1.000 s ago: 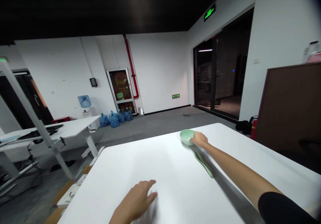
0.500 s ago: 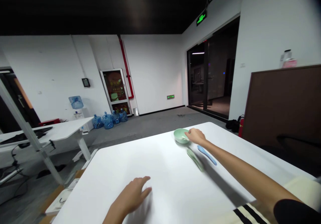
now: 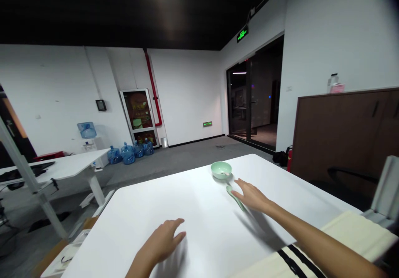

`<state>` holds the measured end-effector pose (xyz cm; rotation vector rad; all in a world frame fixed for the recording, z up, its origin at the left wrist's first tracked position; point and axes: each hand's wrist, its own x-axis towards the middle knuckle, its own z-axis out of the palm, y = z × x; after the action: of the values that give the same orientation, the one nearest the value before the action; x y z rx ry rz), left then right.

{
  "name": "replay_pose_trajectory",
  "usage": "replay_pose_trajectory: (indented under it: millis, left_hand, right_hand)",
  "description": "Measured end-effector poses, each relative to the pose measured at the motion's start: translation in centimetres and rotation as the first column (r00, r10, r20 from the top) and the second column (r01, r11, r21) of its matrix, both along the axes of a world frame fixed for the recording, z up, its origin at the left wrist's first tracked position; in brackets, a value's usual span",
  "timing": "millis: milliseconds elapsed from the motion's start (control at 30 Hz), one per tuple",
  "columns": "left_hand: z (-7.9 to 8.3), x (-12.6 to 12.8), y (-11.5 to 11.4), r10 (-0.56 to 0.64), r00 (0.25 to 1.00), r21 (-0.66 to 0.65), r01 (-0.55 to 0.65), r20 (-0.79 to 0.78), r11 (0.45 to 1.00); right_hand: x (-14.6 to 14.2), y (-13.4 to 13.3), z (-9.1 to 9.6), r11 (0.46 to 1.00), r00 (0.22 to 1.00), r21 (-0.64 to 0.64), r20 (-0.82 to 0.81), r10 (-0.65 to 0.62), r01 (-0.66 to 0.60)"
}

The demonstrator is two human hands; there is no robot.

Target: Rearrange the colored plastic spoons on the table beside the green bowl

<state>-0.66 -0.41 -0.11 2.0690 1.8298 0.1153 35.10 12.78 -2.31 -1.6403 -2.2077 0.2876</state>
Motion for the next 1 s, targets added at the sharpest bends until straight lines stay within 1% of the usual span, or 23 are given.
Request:
replay_pose_trajectory:
  millis: [67, 167, 367, 500, 600, 700, 767, 867, 1000]
  left_hand:
    - [0.0, 0.0, 0.0, -0.001, 1.0, -0.001, 0.001, 0.001, 1.0]
    - [-0.1, -0.1, 0.0, 0.009, 1.0, -0.002, -0.009, 0.003, 1.0]
    - [-0.5, -0.3, 0.2, 0.003, 1.0, 0.006, -0.003, 0.014, 1.0]
    - [-0.6, -0.2, 0.2, 0.007, 1.0, -0.002, -0.007, 0.012, 1.0]
    - [-0.4, -0.1, 0.1, 0.016, 1.0, -0.003, -0.016, 0.012, 1.0]
    - [-0.3, 0.0, 0.1, 0.025, 1.0, -0.006, -0.025, 0.001, 1.0]
    - [-0.2, -0.1, 0.1, 0.031, 1.0, -0.008, -0.031, -0.003, 0.999]
    - [-0.1, -0.1, 0.2, 0.038, 0.999, -0.009, -0.038, 0.005, 0.999]
    - [0.0, 0.0, 0.4, 0.047, 0.999, -0.006, -0.047, 0.011, 0.999]
  right_hand:
    - [0.0, -0.1, -0.8, 1.0, 1.0, -0.015, 0.014, -0.003, 0.003]
    - [0.0, 0.0, -1.1, 1.0, 1.0, -0.007, 0.02, 0.01, -0.01]
    - [0.4, 0.0, -1.1, 0.999, 1.0, 0.044, -0.01, 0.002, -0.001]
    - [0.4, 1.1, -0.3, 0.998, 0.999, 0.061, -0.018, -0.033, 0.034]
    - [0.2, 3.2, 1.3, 0.995, 0.997, 0.057, 0.02, -0.078, 0.077]
    - [-0.3, 6.1, 3.1, 0.99, 0.989, 0.063, 0.068, -0.131, 0.127]
    - [-0.7, 8.3, 3.9, 0.985, 0.982, 0.067, 0.096, -0.164, 0.158]
    - [-1.7, 11.4, 4.2, 0.982, 0.974, 0.051, 0.13, -0.186, 0.181]
    - [-3.2, 14.8, 3.2, 0.981, 0.967, -0.023, 0.171, -0.188, 0.194]
